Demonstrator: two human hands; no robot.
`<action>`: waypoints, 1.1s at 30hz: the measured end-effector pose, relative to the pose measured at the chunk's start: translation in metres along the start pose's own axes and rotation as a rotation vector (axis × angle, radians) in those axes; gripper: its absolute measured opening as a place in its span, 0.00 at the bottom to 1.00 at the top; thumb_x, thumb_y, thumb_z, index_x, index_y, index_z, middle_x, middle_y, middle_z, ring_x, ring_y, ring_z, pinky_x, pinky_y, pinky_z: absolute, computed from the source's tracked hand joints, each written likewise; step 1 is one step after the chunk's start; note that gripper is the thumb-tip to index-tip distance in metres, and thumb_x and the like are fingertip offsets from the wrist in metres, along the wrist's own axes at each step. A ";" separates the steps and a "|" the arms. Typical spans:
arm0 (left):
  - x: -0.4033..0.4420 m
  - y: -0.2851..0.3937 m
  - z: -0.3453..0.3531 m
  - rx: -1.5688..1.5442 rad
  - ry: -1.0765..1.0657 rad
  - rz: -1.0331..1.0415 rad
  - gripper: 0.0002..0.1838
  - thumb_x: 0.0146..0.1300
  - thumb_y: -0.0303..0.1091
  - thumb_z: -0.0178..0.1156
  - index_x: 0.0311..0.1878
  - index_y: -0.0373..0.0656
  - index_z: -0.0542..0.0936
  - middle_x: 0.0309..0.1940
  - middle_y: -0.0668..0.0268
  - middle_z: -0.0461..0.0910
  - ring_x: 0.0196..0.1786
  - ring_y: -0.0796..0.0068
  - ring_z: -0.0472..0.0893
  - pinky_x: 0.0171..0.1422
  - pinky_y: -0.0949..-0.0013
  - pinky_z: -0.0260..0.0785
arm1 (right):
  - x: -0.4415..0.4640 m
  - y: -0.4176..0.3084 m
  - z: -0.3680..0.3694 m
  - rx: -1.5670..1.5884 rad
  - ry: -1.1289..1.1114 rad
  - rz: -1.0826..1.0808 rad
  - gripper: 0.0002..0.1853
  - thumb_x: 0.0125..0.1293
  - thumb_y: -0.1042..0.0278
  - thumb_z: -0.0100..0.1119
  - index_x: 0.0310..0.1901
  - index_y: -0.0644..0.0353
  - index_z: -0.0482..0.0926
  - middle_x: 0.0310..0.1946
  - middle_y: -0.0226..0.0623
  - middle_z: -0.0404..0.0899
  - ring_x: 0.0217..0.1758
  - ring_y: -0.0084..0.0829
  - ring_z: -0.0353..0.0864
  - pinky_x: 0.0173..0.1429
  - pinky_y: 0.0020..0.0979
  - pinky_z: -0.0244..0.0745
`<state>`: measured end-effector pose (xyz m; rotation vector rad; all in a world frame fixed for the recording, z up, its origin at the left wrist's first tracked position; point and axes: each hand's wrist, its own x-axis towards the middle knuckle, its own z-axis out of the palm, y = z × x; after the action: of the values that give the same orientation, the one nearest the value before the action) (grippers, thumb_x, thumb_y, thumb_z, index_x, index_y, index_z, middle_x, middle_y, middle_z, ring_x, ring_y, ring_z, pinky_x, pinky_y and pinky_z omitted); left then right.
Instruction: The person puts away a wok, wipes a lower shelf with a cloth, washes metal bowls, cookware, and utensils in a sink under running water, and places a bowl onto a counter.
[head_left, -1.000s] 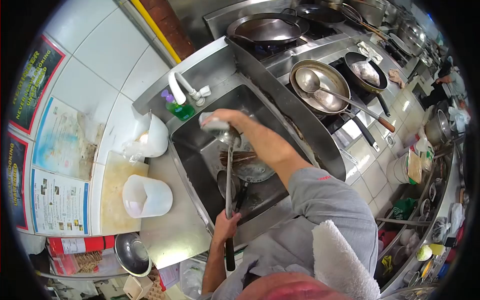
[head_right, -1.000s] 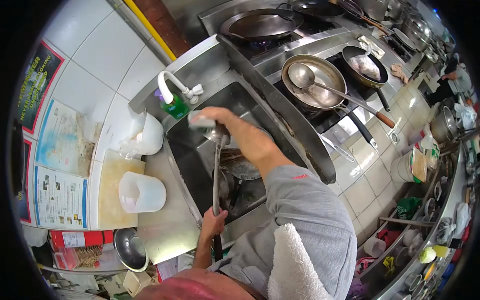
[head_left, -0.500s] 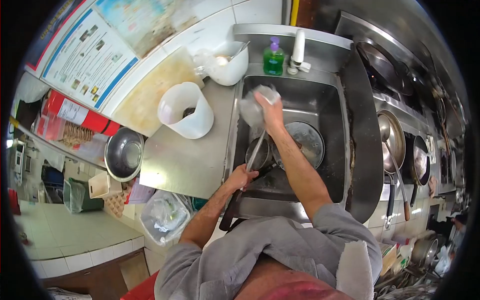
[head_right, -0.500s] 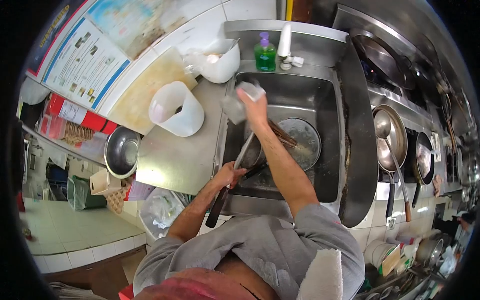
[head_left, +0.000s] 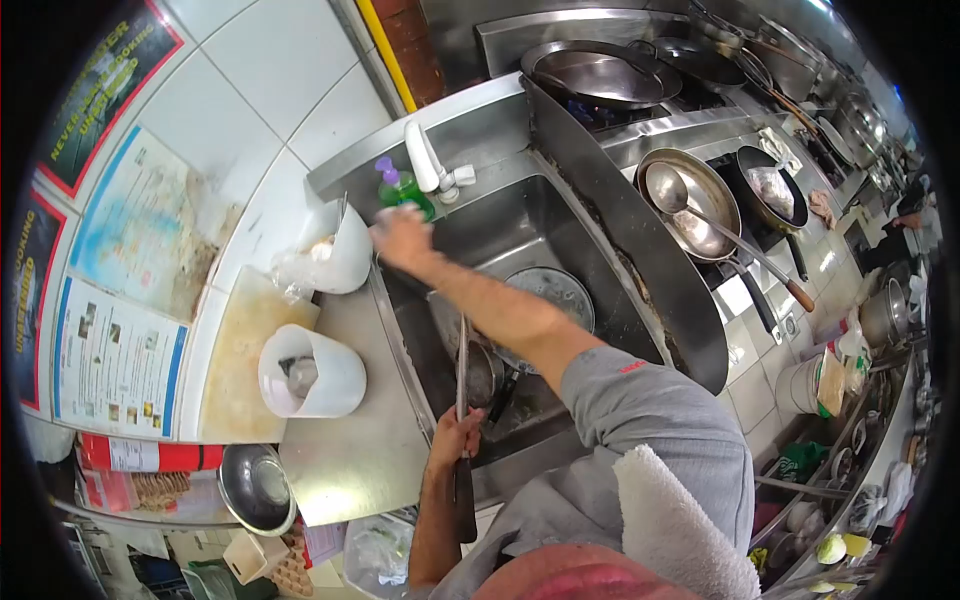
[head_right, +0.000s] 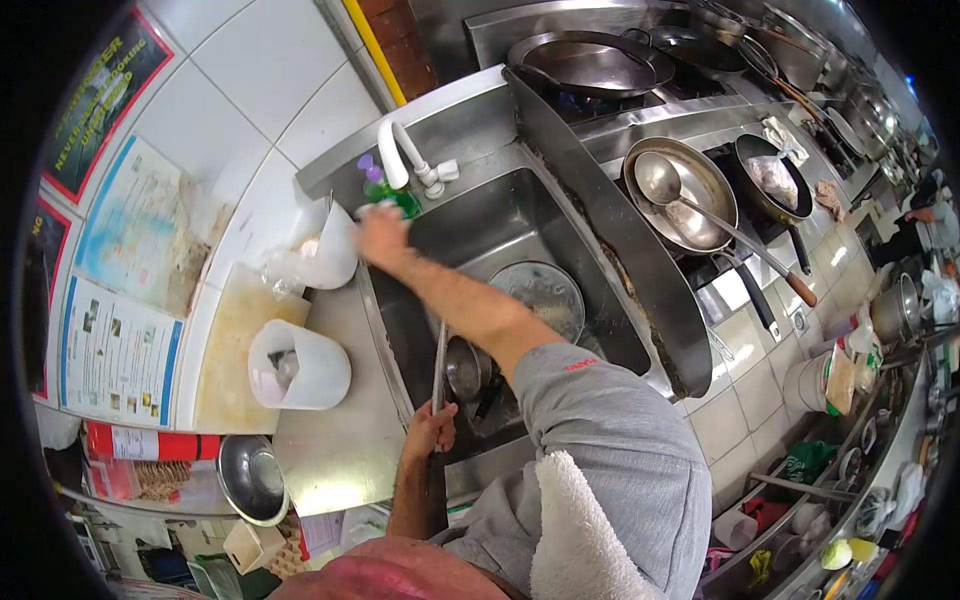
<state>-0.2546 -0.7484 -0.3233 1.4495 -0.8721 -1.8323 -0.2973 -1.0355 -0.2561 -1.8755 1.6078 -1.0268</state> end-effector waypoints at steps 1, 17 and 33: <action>0.001 0.002 0.000 0.009 -0.002 0.003 0.12 0.61 0.36 0.57 0.31 0.42 0.65 0.09 0.72 0.61 0.08 0.82 0.61 0.10 0.75 0.54 | 0.020 0.034 -0.003 -0.070 0.049 0.112 0.24 0.56 0.48 0.56 0.47 0.60 0.74 0.49 0.50 0.68 0.55 0.49 0.65 0.53 0.51 0.63; 0.020 0.048 0.040 -0.398 -0.161 -0.055 0.09 0.62 0.34 0.56 0.36 0.45 0.65 0.14 0.75 0.58 0.09 0.86 0.57 0.11 0.78 0.50 | 0.137 0.201 -0.036 0.835 -0.215 0.435 0.20 0.50 0.66 0.67 0.45 0.59 0.74 0.29 0.33 0.77 0.19 0.21 0.72 0.18 0.21 0.66; 0.043 0.071 0.052 -0.041 -0.031 -0.082 0.10 0.64 0.37 0.53 0.37 0.43 0.66 0.14 0.74 0.61 0.11 0.85 0.60 0.13 0.76 0.54 | 0.125 0.213 -0.004 0.547 0.121 0.190 0.34 0.42 0.66 0.71 0.54 0.57 0.71 0.46 0.43 0.77 0.50 0.38 0.76 0.55 0.32 0.69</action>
<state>-0.3080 -0.8188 -0.2803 1.4539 -0.7965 -1.9263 -0.4288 -1.2009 -0.3837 -1.2951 1.3544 -1.3476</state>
